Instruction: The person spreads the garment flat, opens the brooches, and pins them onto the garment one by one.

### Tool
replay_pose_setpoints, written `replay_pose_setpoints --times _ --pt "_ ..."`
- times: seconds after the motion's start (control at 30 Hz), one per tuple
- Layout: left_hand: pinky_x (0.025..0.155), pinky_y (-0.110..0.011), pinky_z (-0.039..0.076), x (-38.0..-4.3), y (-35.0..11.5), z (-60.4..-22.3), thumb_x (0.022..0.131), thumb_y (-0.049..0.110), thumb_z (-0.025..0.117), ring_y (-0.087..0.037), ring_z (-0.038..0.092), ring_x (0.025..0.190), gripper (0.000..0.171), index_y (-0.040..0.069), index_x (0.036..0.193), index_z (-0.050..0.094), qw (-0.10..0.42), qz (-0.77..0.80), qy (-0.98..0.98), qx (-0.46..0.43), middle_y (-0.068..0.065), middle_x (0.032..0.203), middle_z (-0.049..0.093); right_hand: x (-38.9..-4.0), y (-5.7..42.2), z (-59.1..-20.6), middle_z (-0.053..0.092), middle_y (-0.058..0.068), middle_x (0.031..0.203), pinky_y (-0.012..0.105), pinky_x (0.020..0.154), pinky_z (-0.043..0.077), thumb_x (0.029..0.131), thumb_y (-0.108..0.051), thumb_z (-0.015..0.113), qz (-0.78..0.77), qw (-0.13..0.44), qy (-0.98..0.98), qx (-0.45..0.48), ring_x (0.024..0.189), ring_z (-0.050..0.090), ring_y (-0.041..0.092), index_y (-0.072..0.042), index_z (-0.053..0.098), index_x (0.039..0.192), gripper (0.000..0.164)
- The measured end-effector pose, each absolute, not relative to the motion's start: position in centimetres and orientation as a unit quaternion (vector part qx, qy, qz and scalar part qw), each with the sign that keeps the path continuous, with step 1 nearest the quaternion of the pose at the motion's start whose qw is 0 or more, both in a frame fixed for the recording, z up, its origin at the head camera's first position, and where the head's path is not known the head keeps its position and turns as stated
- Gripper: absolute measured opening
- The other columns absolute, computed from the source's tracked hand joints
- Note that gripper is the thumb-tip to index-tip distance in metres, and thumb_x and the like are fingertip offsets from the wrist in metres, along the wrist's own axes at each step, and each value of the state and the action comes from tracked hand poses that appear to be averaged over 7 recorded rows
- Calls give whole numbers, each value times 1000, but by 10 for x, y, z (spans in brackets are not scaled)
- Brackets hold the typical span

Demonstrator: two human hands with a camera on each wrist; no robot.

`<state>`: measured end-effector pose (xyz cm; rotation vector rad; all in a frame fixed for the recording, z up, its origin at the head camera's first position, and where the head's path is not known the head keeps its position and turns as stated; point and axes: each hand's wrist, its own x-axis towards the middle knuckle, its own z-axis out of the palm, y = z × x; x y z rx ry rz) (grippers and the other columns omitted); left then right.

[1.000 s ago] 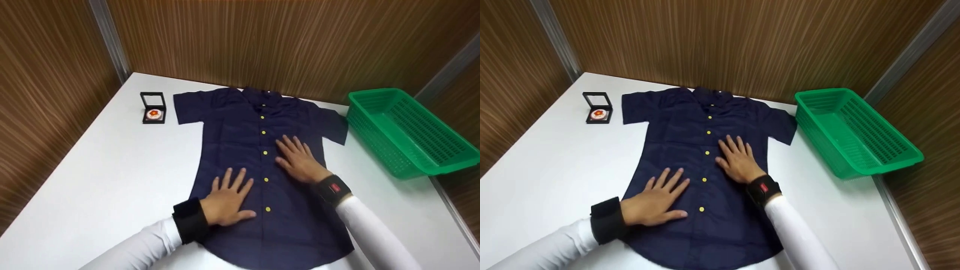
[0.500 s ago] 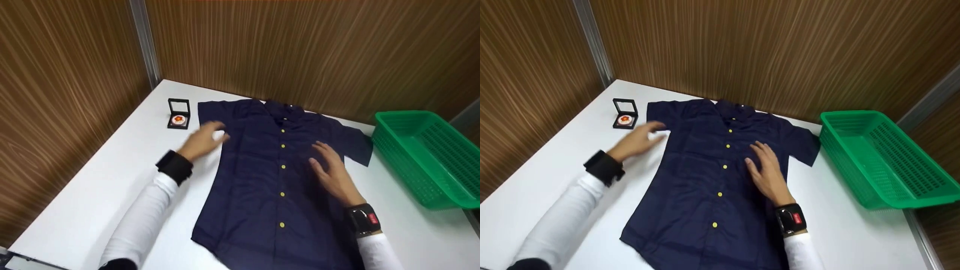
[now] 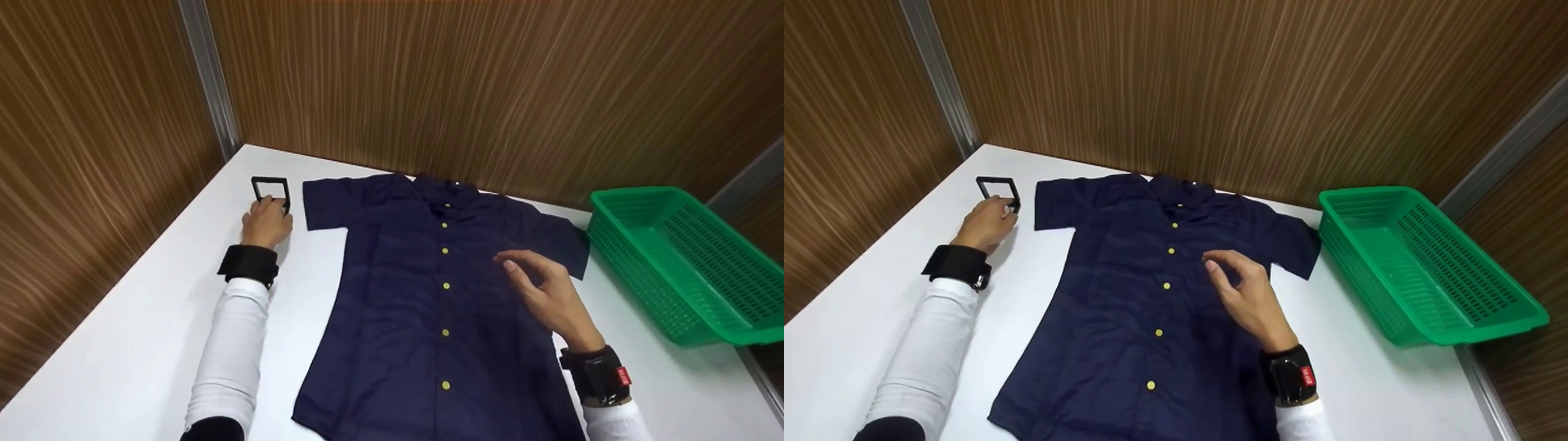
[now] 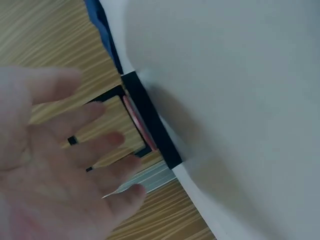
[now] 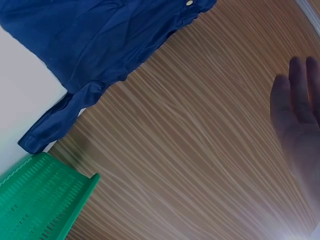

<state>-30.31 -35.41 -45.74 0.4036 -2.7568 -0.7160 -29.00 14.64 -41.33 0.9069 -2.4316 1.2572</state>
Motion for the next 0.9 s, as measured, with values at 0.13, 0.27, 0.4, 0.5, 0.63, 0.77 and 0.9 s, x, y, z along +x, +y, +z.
replay_pose_setpoints --times 0.13,0.27,0.4,0.5,0.63,0.77,0.9 --pt "107 -69 40 -303 -347 -450 100 11 50 -56 49 133 41 -4 136 61 109 -234 -957 130 -32 142 55 -282 154 -414 79 7 111 9 90 49 103 -16 64 442 116 -838 299 106 71 6 -16 77 116 18" --pt "100 -69 45 -312 -336 -443 97 5 51 -58 52 123 36 -4 128 67 126 -232 -957 117 -35 134 58 -278 162 -415 79 9 107 10 88 50 102 -13 64 439 125 -840 294 102 73 8 -15 77 115 18" --pt "97 -68 46 -317 -330 -441 96 4 56 -57 55 116 29 -6 120 69 143 -242 -954 103 -36 127 62 -274 168 -414 80 4 104 11 86 51 102 -11 64 429 131 -842 301 99 73 7 -16 77 114 18" --pt "93 -68 47 -314 -337 -440 93 3 59 -58 58 109 22 -9 109 69 167 -240 -951 105 -37 116 67 -275 163 -408 80 4 104 13 86 53 102 -11 64 437 122 -835 310 98 74 8 -11 77 114 18" --pt "87 -70 46 -303 -353 -441 90 3 59 -61 61 100 16 -11 94 66 191 -225 -949 112 -41 104 68 -281 149 -386 80 6 103 15 86 54 102 -9 64 451 132 -820 327 97 74 10 -4 77 114 18" --pt "81 -71 46 -292 -369 -440 87 8 59 -64 61 96 19 -10 87 62 190 -221 -949 122 -43 101 67 -284 136 -354 81 4 97 18 85 56 101 -3 62 506 175 -767 354 94 76 9 2 76 111 18" --pt "76 -69 48 -281 -382 -438 85 17 61 -63 63 91 24 -7 85 58 197 -233 -942 141 -41 95 66 -281 130 -328 80 11 90 31 85 62 102 1 58 656 182 -624 383 87 78 19 14 71 107 19"
